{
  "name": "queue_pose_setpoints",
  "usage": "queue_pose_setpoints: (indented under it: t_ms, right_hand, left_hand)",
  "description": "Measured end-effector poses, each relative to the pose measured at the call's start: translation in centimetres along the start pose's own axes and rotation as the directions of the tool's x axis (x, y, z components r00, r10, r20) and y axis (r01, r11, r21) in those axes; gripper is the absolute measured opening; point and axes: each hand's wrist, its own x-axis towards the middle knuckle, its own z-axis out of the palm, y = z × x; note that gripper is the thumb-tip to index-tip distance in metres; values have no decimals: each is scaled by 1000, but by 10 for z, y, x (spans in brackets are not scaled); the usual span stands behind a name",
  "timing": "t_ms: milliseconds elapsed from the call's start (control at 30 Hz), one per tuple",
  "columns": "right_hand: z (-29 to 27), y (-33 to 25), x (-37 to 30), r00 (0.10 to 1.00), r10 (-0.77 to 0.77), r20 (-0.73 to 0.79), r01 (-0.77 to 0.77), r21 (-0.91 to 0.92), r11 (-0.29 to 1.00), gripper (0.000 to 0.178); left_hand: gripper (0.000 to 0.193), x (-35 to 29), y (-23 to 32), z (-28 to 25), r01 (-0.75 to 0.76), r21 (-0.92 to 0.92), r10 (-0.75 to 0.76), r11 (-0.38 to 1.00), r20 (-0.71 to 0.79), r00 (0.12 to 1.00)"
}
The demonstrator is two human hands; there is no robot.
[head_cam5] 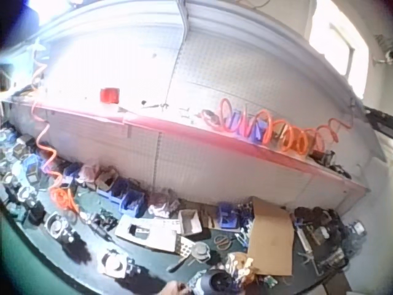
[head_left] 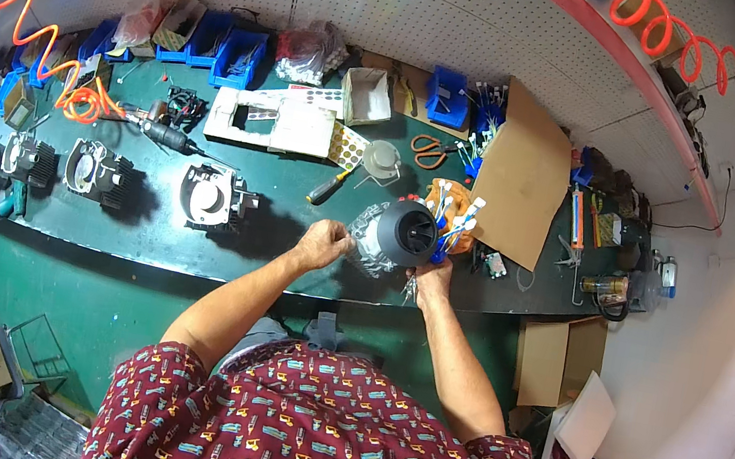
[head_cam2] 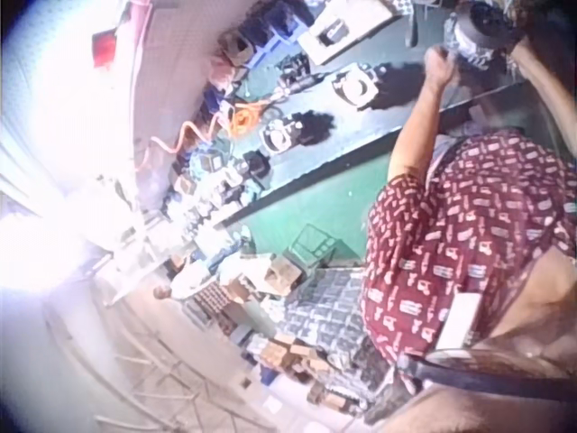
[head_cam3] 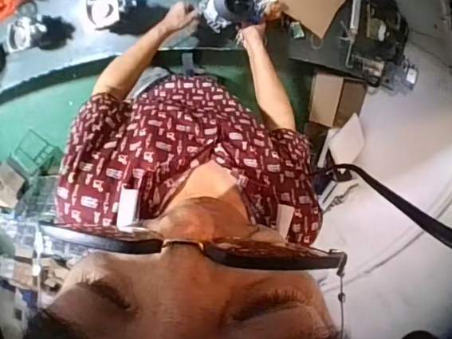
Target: The person assembles small electronic components on a workbench, using a screwdriver to tighten screws and connecting wires to a motor-like device. They handle multiple units sequentially, placing finished items aside.
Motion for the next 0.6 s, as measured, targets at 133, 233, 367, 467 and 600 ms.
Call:
queue_pose_setpoints:
  t_ms: [133,233,367,467,600]
  right_hand:
    - [0,-2,0,999,-20,34,20,1,1000,50]
    - [3,-1,-1,999,-53,12,53,-9,999,49]
    - [2,-2,-1,999,-19,42,17,41,999,46]
    - [-2,4,1,1000,-21,7,21,44,999,42]
    - [1,4,-2,999,-38,16,38,50,998,39]
  left_hand:
    - [26,10,-28,4,127,-452,-17,883,241,970]
    - [26,12,-31,3,275,-598,-54,753,360,931]
    - [24,20,-31,-9,105,-418,21,902,287,958]
    - [21,12,-13,-9,-127,29,124,991,94,988]
    - [16,-9,3,7,-272,642,411,717,-73,909]
